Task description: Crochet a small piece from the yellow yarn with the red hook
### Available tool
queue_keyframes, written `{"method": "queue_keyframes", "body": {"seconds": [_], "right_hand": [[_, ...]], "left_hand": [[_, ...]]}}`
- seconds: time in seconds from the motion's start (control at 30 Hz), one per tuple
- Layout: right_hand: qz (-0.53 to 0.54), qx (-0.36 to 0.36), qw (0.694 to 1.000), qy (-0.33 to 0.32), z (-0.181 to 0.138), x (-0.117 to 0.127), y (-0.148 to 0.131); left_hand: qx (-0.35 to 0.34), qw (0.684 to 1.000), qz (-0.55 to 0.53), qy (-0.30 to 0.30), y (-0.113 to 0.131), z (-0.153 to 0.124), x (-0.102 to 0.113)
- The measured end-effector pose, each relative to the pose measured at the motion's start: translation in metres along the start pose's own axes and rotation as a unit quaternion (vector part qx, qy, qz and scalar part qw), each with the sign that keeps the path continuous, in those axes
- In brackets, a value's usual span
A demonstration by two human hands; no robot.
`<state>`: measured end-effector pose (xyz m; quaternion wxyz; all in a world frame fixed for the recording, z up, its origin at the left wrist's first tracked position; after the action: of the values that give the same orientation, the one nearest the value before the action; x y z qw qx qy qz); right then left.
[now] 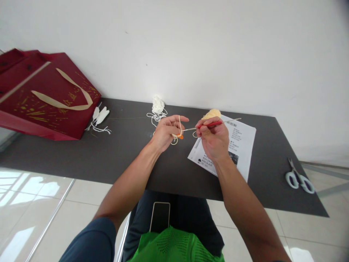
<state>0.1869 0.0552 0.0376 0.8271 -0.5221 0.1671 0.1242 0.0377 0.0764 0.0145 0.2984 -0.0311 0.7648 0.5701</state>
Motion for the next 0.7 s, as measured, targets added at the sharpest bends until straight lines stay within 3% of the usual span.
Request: {"method": "queue_keyframes", "body": {"seconds": [0.2, 0.37, 0.57, 0.7], "right_hand": [[0.026, -0.009, 1.0, -0.004, -0.001, -0.002, -0.001], [0.056, -0.069, 0.996, 0.021, -0.001, 0.003, 0.011], [0.119, -0.132, 0.979, 0.095, -0.009, 0.008, 0.031], [0.139, -0.134, 0.973, 0.129, -0.016, 0.004, 0.035]], "left_hand": [[0.015, 1.0, -0.012, -0.014, -0.001, -0.001, -0.003], [-0.019, 1.0, -0.007, -0.02, 0.004, -0.003, -0.004], [-0.125, 0.989, 0.065, 0.055, 0.015, -0.006, 0.004], [-0.151, 0.979, 0.099, 0.096, 0.017, -0.007, 0.007]]}}
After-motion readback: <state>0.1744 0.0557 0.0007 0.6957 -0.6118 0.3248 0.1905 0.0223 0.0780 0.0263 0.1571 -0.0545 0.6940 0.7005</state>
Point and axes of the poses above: each hand's wrist, its own z-axis towards the middle knuckle, its own x-axis out of the back of the hand, y = z × x, the point moved 10 cm from there along z, towards the middle knuckle, and after that the axes turned 9 degrees about x, right-handed, at the moved point
